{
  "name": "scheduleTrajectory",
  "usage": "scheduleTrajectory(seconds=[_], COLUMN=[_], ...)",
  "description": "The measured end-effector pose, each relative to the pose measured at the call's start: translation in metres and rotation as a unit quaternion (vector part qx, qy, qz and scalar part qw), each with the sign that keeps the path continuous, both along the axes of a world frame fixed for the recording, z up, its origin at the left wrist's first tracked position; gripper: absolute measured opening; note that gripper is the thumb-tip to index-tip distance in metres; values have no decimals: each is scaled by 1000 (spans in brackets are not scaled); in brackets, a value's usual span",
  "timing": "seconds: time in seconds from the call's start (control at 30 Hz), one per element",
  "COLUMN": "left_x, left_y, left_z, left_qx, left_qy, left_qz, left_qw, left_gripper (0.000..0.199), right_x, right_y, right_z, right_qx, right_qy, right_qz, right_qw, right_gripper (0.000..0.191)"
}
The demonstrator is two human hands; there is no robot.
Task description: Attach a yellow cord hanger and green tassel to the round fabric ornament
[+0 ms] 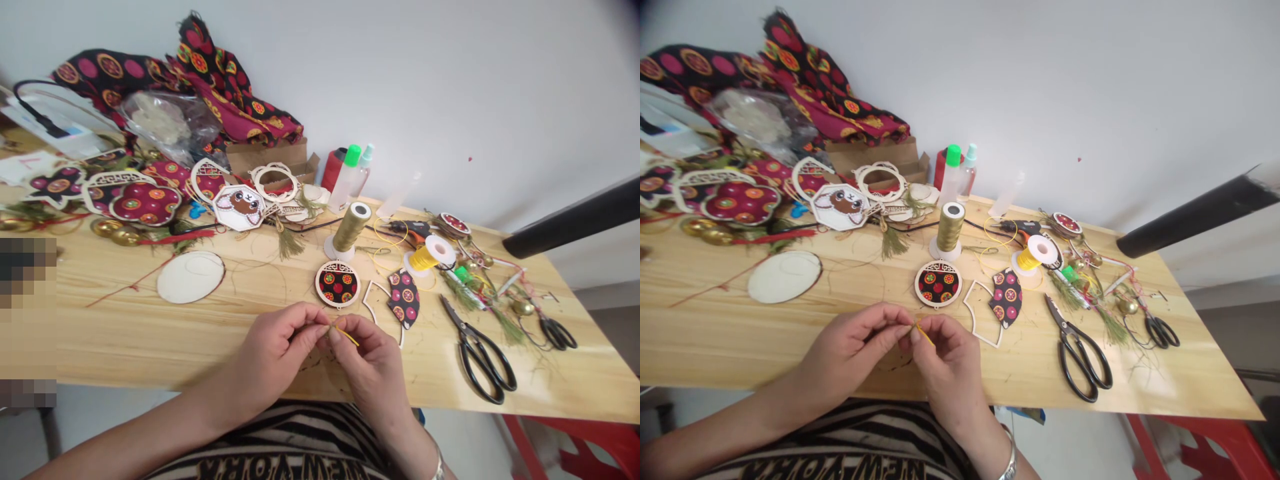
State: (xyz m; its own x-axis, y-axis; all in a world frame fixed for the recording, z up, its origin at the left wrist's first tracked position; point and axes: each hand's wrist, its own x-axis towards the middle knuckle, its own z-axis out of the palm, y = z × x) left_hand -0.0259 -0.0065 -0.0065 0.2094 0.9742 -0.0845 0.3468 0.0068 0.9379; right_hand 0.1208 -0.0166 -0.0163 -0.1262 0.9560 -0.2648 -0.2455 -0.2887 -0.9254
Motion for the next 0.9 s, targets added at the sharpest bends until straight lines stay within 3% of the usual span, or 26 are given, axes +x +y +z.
scheduleTrajectory(seconds=[0.33, 0.9], left_x=[-2, 2], left_y=[1, 0], left_z=[-4, -5], left_qx=[49, -57], left_qy=[75, -80], left_qz=[-32, 1], left_qw=[996, 995], left_gripper=[15, 17], right_x=[0, -1], right_y=[-1, 1], right_z=[-1, 2], right_qx=[15, 5], right_qy=[-20, 9], right_qz=[1, 1], right_qw=[1000, 1000], right_gripper=[11, 14])
